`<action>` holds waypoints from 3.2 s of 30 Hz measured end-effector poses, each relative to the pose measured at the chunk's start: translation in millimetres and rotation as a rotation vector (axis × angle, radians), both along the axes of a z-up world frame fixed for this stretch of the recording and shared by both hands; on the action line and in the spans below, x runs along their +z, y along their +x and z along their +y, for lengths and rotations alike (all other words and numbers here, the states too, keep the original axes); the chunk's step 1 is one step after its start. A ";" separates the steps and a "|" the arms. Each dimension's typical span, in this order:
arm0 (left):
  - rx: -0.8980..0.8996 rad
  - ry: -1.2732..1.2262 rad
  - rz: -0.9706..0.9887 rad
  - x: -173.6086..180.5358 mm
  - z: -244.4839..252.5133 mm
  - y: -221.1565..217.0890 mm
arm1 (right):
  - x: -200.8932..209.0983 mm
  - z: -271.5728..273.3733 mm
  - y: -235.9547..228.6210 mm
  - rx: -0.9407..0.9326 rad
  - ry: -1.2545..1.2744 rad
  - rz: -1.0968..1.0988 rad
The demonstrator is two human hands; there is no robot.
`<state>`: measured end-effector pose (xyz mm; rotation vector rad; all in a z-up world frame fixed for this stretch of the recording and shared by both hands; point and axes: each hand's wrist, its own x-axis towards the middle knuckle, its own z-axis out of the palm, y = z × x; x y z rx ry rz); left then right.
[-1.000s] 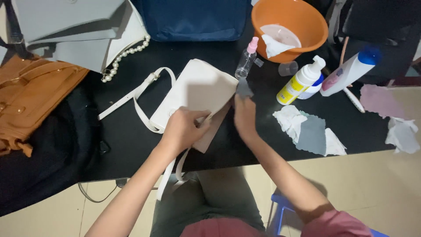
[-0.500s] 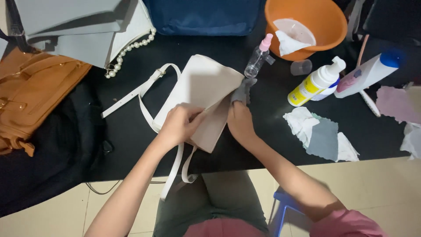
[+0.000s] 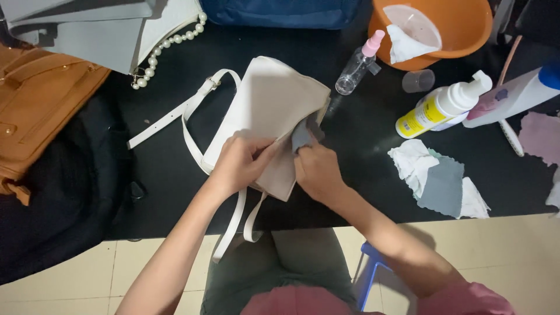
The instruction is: Cleaning and conditioning a white leather handbag using various cloths and cleaning solutions on a workshop table.
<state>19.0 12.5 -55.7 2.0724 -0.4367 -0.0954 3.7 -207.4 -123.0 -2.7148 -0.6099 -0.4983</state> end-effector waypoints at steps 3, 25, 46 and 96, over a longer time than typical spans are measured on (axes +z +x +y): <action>0.007 0.000 -0.010 10.5 -4.3 0.0 | 49.8 22.6 -21.8 0.009 0.025 -0.003; 0.000 0.034 0.026 3.7 -9.5 -2.2 | -42.8 -68.6 -99.4 0.132 0.640 0.056; -0.086 0.037 0.093 19.2 -1.3 -0.6 | 98.7 33.7 -9.9 -0.253 0.585 0.363; -0.106 -0.089 0.019 -3.5 -2.5 9.0 | 18.4 27.6 12.7 -0.328 0.446 0.382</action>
